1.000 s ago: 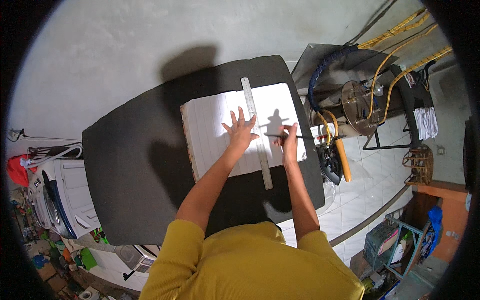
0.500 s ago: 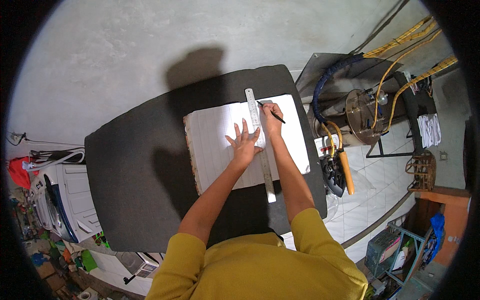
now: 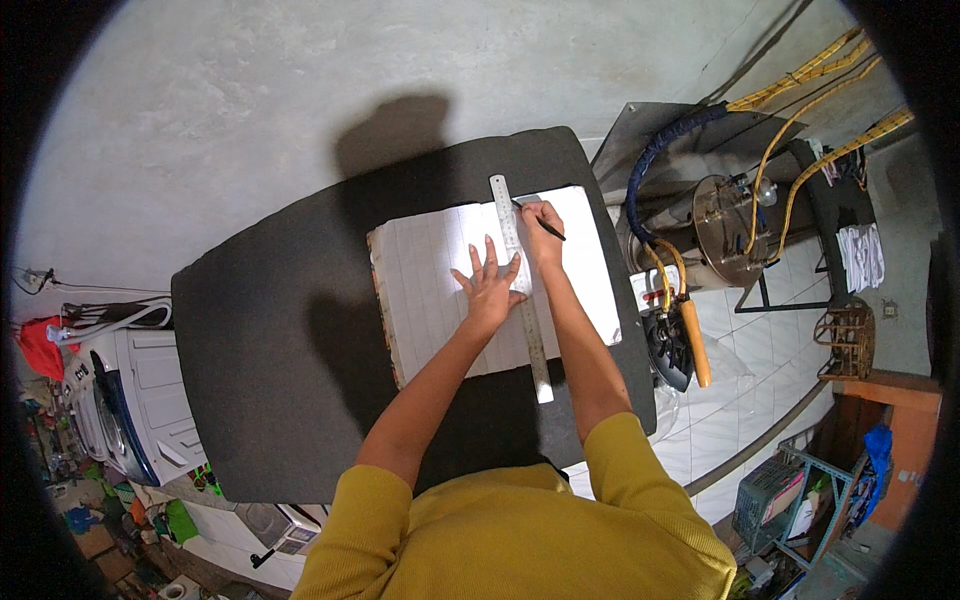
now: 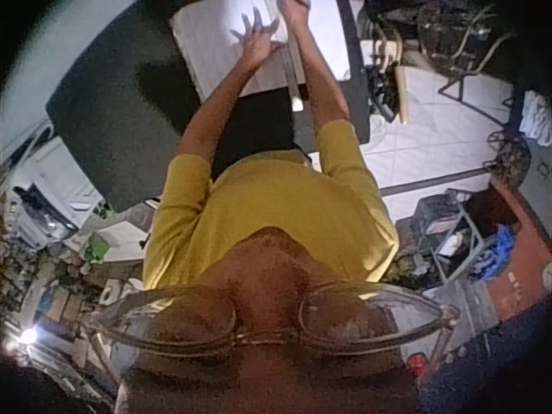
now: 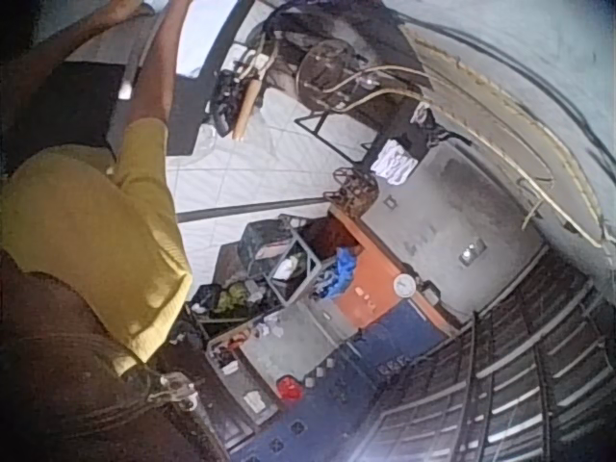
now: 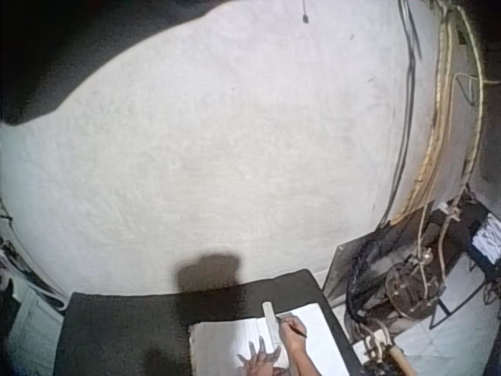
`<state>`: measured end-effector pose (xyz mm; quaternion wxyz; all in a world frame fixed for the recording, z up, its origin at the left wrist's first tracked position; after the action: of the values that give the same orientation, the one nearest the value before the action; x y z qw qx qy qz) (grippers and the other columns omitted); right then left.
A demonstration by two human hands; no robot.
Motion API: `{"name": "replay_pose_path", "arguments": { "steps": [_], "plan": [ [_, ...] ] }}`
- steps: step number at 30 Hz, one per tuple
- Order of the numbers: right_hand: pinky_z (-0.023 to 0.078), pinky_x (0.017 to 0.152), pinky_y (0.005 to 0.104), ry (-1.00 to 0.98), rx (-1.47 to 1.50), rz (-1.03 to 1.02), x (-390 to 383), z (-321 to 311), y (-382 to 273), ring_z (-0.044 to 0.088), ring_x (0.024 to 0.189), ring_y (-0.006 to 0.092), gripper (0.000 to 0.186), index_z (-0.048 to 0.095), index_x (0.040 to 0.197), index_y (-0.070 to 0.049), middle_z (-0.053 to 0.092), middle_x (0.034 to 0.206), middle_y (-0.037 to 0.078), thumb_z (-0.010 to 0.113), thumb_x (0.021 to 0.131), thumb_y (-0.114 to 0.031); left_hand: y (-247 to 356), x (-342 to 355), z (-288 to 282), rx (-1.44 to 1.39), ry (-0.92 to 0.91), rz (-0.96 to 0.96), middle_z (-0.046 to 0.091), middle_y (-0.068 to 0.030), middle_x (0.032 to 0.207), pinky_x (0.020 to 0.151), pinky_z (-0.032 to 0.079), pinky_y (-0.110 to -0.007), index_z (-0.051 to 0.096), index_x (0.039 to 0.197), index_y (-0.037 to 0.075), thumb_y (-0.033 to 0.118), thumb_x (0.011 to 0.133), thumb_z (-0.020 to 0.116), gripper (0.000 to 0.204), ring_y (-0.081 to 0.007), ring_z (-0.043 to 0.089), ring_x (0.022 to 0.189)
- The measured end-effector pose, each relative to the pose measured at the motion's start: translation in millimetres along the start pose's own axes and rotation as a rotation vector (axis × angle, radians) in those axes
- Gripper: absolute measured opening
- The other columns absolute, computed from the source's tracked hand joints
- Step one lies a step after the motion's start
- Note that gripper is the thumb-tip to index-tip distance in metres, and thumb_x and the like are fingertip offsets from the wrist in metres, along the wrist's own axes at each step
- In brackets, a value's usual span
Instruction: The person retrieves a ruler and a pen, then proceeds to measure and mark a large piece of white fabric laid out on a table. They repeatedly align the ruler and draw straight lines across the fabric surface.
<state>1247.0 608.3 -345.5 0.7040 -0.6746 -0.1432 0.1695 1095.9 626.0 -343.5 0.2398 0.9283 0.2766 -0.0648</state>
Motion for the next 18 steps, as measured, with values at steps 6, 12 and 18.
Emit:
{"name": "replay_pose_path", "arguments": {
  "steps": [6,12,18],
  "plan": [
    [0.043,0.058,0.0252,-0.107,-0.196,-0.097,-0.6,1.0,-18.2,0.052,0.061,0.0089,0.006,0.056,0.074,-0.002,0.058,0.064,0.003,0.060,0.075,-0.007,5.0,-0.6,-3.3,0.011,-0.026,-0.008,-0.013,-0.0120,0.148,0.093,0.005,-0.075,0.039,0.134,0.029,0.035,0.066,0.073,0.076,-0.0418,-0.010,0.134],
    [0.043,0.055,0.0308,-0.304,-0.389,-0.188,-37.9,-16.0,-27.9,0.057,0.057,0.0210,0.014,0.055,0.074,0.001,0.058,0.063,0.014,0.062,0.073,-0.011,1.7,0.0,-0.6,0.050,0.009,0.006,-0.012,-0.0131,0.148,0.093,0.005,-0.075,0.040,0.134,0.028,0.037,0.067,0.072,0.075,-0.0425,-0.007,0.134],
    [0.042,0.054,0.0356,-0.403,-0.584,-0.050,-137.9,-60.0,-43.6,0.057,0.058,0.0287,0.016,0.054,0.077,0.001,0.056,0.066,0.019,0.060,0.075,-0.014,0.9,-0.9,-1.3,0.065,0.004,-0.023,-0.009,-0.0126,0.148,0.094,0.005,-0.075,0.039,0.133,0.031,0.040,0.066,0.072,0.075,-0.0407,-0.008,0.134]
  ]
}}
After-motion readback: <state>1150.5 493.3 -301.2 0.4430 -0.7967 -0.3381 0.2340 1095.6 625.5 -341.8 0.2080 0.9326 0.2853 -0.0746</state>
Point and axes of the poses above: each hand's wrist, its own x-axis towards the middle knuckle, its own z-axis out of the palm, y = z × x, the point moved 9 cm from there along x, towards the middle knuckle
